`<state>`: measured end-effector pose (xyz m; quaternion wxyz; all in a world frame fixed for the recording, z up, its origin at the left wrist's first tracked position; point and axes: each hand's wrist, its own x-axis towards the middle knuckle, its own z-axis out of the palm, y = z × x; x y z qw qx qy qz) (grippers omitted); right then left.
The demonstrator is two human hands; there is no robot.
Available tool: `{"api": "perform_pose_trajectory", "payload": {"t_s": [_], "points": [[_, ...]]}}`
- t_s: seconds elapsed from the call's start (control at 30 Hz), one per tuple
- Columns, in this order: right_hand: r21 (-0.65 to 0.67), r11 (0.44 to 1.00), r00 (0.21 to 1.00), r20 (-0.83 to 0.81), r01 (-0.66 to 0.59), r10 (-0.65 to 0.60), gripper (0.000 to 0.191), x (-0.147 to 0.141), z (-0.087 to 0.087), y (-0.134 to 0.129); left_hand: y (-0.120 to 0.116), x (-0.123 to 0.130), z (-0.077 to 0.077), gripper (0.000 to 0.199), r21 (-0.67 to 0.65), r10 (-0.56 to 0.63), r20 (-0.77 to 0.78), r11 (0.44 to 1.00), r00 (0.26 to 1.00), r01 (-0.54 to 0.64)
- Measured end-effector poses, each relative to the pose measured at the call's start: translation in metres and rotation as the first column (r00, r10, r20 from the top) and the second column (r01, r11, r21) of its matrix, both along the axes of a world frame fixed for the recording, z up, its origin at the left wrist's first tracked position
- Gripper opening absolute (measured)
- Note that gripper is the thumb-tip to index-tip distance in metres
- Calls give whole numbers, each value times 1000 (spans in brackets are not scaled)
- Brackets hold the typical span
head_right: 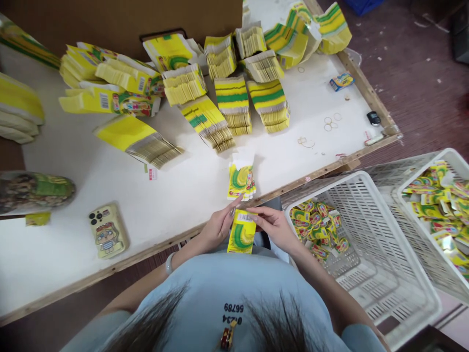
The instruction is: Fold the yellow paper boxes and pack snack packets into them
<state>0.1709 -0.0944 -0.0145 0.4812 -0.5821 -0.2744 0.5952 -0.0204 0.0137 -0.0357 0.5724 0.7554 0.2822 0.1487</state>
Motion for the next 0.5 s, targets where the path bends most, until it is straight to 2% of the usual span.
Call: {"api": "perform_pose_trajectory", "payload": {"t_s": [0.07,0.1,0.13,0.17,0.23,0.27,0.3,0.33,0.37,0.4,0.43,0.5], "points": [[16,996,972,221,83,-85,29,19,1,-9,17,12,0,55,105,135,-148,987,980,-120],[18,994,923,370,110,-109,31,34,2,-15,28,19,-1,56,187,227,-234,965,945,-185],[5,992,838,535,125,-108,32,51,5,-22,39,26,-3,61,275,318,-328,933,889,-233],[-37,991,715,696,129,-67,33,68,8,-30,50,33,-5,65,347,373,-421,908,827,-233],[-166,973,396,914,159,91,36,98,14,-44,68,42,-11,63,404,364,-576,905,732,-132],[-213,958,244,956,194,163,37,107,16,-48,73,44,-13,58,394,321,-628,917,708,-67],[-221,947,127,972,232,196,40,112,17,-50,76,44,-16,53,372,274,-661,928,699,-12],[-186,948,55,983,259,178,42,112,16,-48,76,42,-18,48,354,236,-672,935,702,24],[-121,957,35,993,265,116,45,106,14,-43,74,39,-18,44,352,219,-661,935,718,38],[-34,967,69,997,252,17,47,97,11,-35,70,35,-18,41,370,221,-628,928,746,36],[70,970,157,982,233,-108,48,83,6,-24,65,30,-16,39,404,228,-574,914,786,30],[261,936,434,834,235,-341,52,47,-4,2,50,24,-11,36,503,200,-414,863,888,41]]}}
